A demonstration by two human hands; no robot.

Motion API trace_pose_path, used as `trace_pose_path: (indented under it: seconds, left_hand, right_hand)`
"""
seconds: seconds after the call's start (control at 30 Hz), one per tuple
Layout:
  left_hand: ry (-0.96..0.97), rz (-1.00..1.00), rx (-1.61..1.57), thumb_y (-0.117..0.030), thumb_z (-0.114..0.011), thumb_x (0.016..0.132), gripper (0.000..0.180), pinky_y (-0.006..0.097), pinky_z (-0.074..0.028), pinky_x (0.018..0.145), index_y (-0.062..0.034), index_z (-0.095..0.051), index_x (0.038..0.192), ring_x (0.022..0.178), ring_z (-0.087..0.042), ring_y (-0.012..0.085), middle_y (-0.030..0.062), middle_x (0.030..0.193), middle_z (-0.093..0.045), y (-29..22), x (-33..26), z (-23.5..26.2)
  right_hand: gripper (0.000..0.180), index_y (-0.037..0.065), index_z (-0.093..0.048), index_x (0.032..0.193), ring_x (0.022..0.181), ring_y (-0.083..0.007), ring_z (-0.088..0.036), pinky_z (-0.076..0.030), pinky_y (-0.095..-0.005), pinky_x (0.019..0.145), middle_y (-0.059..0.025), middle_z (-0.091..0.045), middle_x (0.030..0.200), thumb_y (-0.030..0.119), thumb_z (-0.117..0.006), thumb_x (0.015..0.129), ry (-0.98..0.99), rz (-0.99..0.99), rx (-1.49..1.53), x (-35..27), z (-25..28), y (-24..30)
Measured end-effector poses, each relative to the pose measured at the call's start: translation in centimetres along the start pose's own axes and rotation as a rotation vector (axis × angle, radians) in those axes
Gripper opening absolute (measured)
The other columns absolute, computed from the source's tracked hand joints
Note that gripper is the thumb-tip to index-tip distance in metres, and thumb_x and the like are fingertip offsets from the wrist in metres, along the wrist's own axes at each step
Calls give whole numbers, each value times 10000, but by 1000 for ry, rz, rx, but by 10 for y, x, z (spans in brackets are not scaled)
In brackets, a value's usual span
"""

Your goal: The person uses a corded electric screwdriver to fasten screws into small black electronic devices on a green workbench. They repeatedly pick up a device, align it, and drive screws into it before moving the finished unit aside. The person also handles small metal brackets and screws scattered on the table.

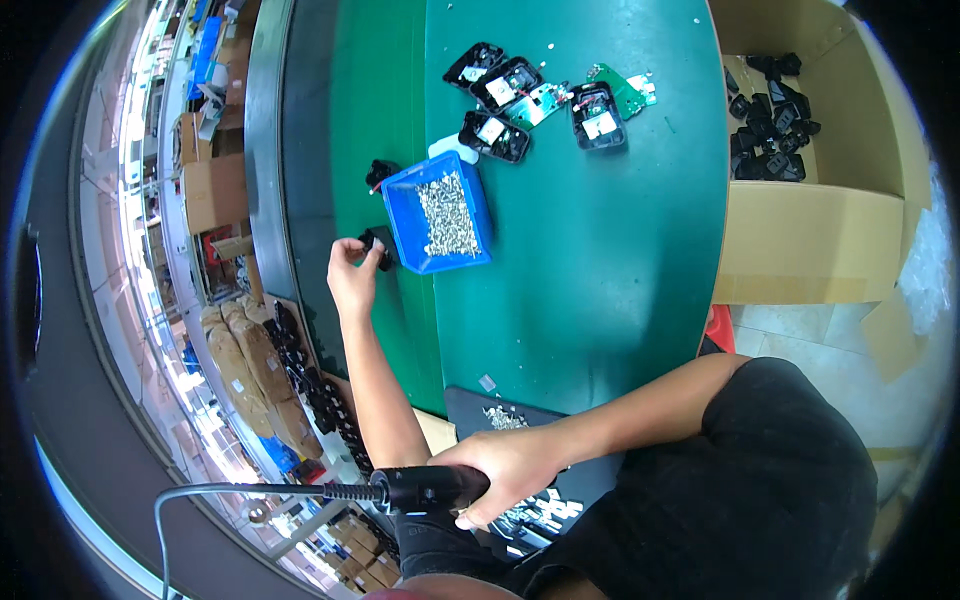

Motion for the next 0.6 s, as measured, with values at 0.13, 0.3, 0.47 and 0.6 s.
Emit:
trace_pose_path:
  seconds: [0.13, 0.3, 0.47, 0.6]
  left_hand:
    - [4, -81, -177, -106, -727, 784, 452, 319, -479, 840, -23, -559, 1196, 931, -629, 195, 112, 1007, -661, 2, 0, -3]
    - [98, 24, -161, -103, -720, 793, 308, 277, -496, 726, 7, -638, 1069, 755, -615, 125, 79, 844, -673, 1, -9, 5]
    - [-10, 8, -294, -70, -725, 794, 239, 263, -491, 706, 23, -641, 997, 742, -597, 102, 60, 834, -663, 14, -80, 38]
    - [-78, 164, -417, -30, -714, 789, 213, 285, -498, 773, 19, -639, 982, 825, -625, 130, 84, 873, -665, 35, -202, 60]
  right_hand:
    - [390, 8, -546, 1113, 796, -121, -572, -474, -298, 733, -45, -625, 867, 185, -707, 806, 2, 39, -33, 0, -4, -2]
    - [440, 1, -522, 1171, 829, -104, -538, -459, -288, 754, -24, -602, 903, 163, -703, 804, 32, 3, -57, 1, -4, -6]
    - [427, -11, -523, 1154, 813, -83, -504, -444, -263, 732, 6, -553, 869, 147, -711, 804, 12, 0, -50, 2, -2, -5]
    - [251, 27, -547, 1024, 621, -63, -528, -434, -250, 575, 18, -553, 720, 106, -682, 828, -41, 20, 21, 7, -3, -17]
Point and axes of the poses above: each hand's wrist, its own x-axis towards the middle knuckle, its own z-axis out of the back of the hand, y = z × x, the point moved 5 cm from there along x, towards the middle knuckle
